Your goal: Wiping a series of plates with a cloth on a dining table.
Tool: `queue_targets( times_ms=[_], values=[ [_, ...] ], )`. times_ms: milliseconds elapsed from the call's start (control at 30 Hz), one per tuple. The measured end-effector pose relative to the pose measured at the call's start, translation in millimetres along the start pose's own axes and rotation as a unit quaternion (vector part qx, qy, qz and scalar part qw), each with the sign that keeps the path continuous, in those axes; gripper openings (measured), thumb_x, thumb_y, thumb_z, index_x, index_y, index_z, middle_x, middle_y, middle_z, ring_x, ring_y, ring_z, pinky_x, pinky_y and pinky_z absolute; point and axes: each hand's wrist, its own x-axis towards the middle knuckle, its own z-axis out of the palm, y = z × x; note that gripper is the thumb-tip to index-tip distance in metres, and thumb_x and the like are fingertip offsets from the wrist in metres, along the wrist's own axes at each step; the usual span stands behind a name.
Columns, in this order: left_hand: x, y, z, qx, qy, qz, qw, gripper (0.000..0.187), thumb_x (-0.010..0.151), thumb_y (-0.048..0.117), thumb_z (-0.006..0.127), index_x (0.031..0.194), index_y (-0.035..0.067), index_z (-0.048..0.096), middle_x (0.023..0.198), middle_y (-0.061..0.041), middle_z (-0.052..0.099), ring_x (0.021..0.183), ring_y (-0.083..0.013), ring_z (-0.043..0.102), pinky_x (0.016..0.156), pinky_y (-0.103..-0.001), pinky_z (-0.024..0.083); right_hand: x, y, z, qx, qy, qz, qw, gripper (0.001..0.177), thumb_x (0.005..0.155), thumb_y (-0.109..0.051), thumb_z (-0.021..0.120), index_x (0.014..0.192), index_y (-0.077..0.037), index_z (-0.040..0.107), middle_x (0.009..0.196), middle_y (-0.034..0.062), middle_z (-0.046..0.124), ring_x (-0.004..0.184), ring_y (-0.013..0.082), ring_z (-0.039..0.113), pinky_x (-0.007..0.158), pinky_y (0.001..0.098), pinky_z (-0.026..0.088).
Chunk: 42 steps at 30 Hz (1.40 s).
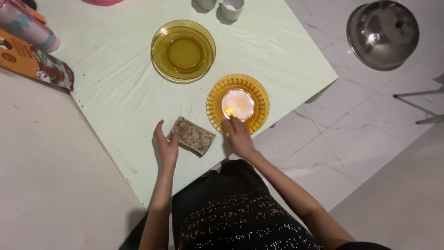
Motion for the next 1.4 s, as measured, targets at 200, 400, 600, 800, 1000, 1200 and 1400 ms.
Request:
queue_targets(
  times_ms=[200, 400, 600, 800, 1000, 1200, 1400],
  values=[
    [-25, 7, 9, 0.111, 0.016, 0.117, 0.987, 0.05, 0.097, 0.018, 0.068, 0.143, 0.004, 0.051, 0.144, -0.024, 0.054, 0.135, -0.0387, 0.05, 0.113, -0.048, 0.042, -15, 31, 5, -0.141, 0.054, 0.009, 0.989, 0.065, 0.092, -0.011, 0.062, 0.155, -0.016, 0.045, 0.161, 0.0116, 0.043, 0.144, 0.0319, 0.044, 0.115, 0.0528, 0.035],
    [-54, 31, 41, 0.135, -0.115, 0.183, 0.967, 0.046, 0.093, 0.02, 0.066, 0.138, 0.013, 0.059, 0.153, -0.023, 0.045, 0.142, -0.0388, 0.045, 0.115, -0.05, 0.044, -17, 29, 9, -0.143, 0.107, 0.022, 0.984, 0.057, 0.093, -0.011, 0.061, 0.15, -0.018, 0.052, 0.157, 0.0067, 0.049, 0.141, 0.0286, 0.049, 0.113, 0.0517, 0.036],
    [-59, 36, 86, 0.255, -0.248, 0.344, 0.869, 0.067, 0.09, 0.019, 0.066, 0.152, 0.011, 0.041, 0.162, -0.02, 0.031, 0.149, -0.0413, 0.032, 0.115, -0.058, 0.031, -21, 38, -24, -0.115, 0.139, 0.016, 0.983, 0.051, 0.085, -0.003, 0.062, 0.135, -0.014, 0.066, 0.138, 0.0052, 0.066, 0.128, 0.0259, 0.059, 0.109, 0.0463, 0.042],
    [-39, 36, 151, 0.059, -0.259, 0.246, 0.932, 0.076, 0.101, 0.039, 0.061, 0.162, 0.007, 0.028, 0.163, -0.021, 0.03, 0.151, -0.0412, 0.033, 0.122, -0.053, 0.034, -22, 49, -78, -0.092, 0.213, 0.015, 0.973, 0.04, 0.081, 0.005, 0.064, 0.114, -0.012, 0.076, 0.11, 0.0041, 0.076, 0.11, 0.0246, 0.068, 0.102, 0.0422, 0.048],
    [-19, 81, 176, -0.535, -0.294, -0.439, 0.659, 0.085, 0.093, 0.072, 0.028, 0.155, 0.014, 0.025, 0.156, -0.023, 0.035, 0.135, -0.0388, 0.048, 0.104, -0.056, 0.045, -63, 87, -116, -0.078, 0.169, -0.02, 0.982, 0.037, 0.079, 0.003, 0.067, 0.11, -0.015, 0.077, 0.106, 0.0022, 0.077, 0.105, 0.0225, 0.069, 0.1, 0.0424, 0.05],
    [-27, 9, 261, -0.396, -0.485, -0.254, 0.738, 0.064, 0.105, 0.031, 0.057, 0.156, -0.006, 0.048, 0.144, -0.031, 0.053, 0.113, -0.0336, 0.064, 0.091, -0.041, 0.054, -138, 142, -156, -0.135, 0.113, -0.05, 0.983, 0.041, 0.077, 0.002, 0.068, 0.113, -0.017, 0.077, 0.115, 0.0011, 0.076, 0.116, 0.0217, 0.067, 0.104, 0.0432, 0.048],
    [-100, 89, 319, -0.413, -0.431, -0.375, 0.71, 0.049, 0.094, 0.003, 0.059, 0.141, -0.009, 0.051, 0.128, -0.025, 0.066, 0.11, -0.0296, 0.068, 0.089, -0.038, 0.062, -230, 206, -207, -0.136, 0.14, 0.0, 0.981, 0.032, 0.089, -0.01, 0.074, 0.121, -0.016, 0.072, 0.129, 0.0012, 0.07, 0.128, 0.022, 0.062, 0.11, 0.0436, 0.047]
  ],
)
